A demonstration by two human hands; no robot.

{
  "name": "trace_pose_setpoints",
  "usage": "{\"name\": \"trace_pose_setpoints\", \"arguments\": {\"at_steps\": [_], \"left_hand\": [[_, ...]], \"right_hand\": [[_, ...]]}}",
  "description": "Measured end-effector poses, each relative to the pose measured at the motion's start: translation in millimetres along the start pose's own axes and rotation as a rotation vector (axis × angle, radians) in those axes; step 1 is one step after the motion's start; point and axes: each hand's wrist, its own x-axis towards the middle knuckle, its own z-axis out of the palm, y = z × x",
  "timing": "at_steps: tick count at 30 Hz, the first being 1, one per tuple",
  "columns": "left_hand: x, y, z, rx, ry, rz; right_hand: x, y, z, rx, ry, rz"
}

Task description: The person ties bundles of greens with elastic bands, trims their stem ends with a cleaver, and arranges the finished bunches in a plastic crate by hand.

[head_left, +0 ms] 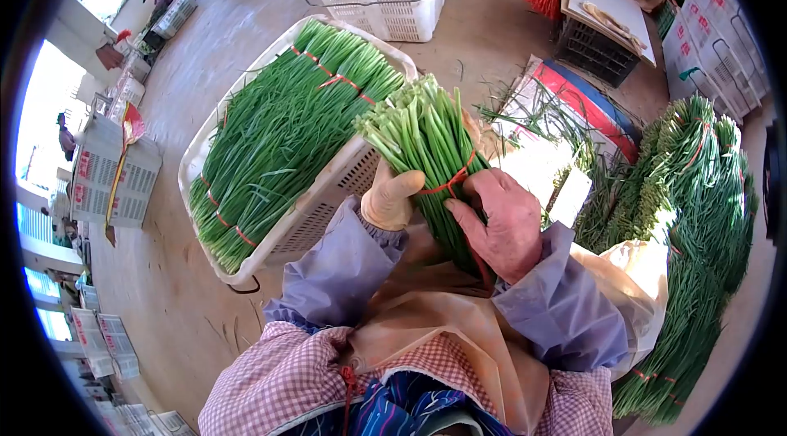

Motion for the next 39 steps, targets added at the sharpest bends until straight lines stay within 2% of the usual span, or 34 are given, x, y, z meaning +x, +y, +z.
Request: {"name": "trace_pose_setpoints", "arguments": {"at_steps": [2, 4, 6, 7, 9, 12, 13, 16, 20, 21, 24, 27, 29, 31, 34, 35, 38, 39], "left_hand": [[-9, 4, -21, -0.007, 0.040, 0.022], [-6, 14, -27, -0.026, 0.112, 0.146], [-2, 23, -26, -0.107, 0.217, 0.284], [-6, 29, -35, -0.133, 0.252, 0.225], [-4, 33, -38, -0.094, 0.340, 0.239], [-5, 39, -36, -0.068, 0.418, 0.239], [-4, 40, -35, -0.048, 0.441, 0.243], [-3, 43, -38, 0.017, 0.486, 0.278], [-9, 47, -41, 0.089, 0.487, 0.293], [-11, 44, -41, 0.088, 0.496, 0.277], [-17, 33, -47, 0.206, 0.517, 0.294], [-20, 34, -45, 0.217, 0.515, 0.283], [-23, 41, -49, 0.726, 0.532, 0.317], [-18, 61, -45, 1.451, 0.538, 0.602], [-19, 96, -37, 1.994, 0.019, 0.740], [-17, 100, -41, 1.953, -0.249, 0.784], [-1, 97, -37, 2.111, -0.587, 0.578], [5, 85, -41, 2.189, -0.521, 0.615]], "right_hand": [[1, 10, 13, 0.134, -0.040, 0.007], [5, 18, 19, 0.251, -0.052, -0.004], [14, 14, 16, 0.271, -0.115, 0.125], [20, 13, 16, 0.293, -0.139, 0.183], [29, 4, 15, 0.398, -0.202, 0.305], [32, 8, 23, 0.080, -0.277, -0.027], [33, 5, 27, 0.024, -0.247, -0.048], [40, 12, 27, 0.135, -0.298, 0.009], [48, -8, 24, 0.224, -0.383, 0.311], [45, -7, 28, 0.130, -0.379, 0.204], [44, 8, 35, 0.027, -0.364, 0.068], [46, 5, 29, 0.023, -0.414, 0.143], [45, 2, 30, 0.027, -0.383, 0.140], [45, 2, 35, -0.009, -0.352, 0.100], [45, 8, 41, -0.028, -0.307, 0.072], [46, 9, 42, -0.028, -0.295, 0.068], [50, 7, 30, -0.146, -0.356, -0.028], [52, 1, 21, -0.218, -0.400, -0.008]]}}
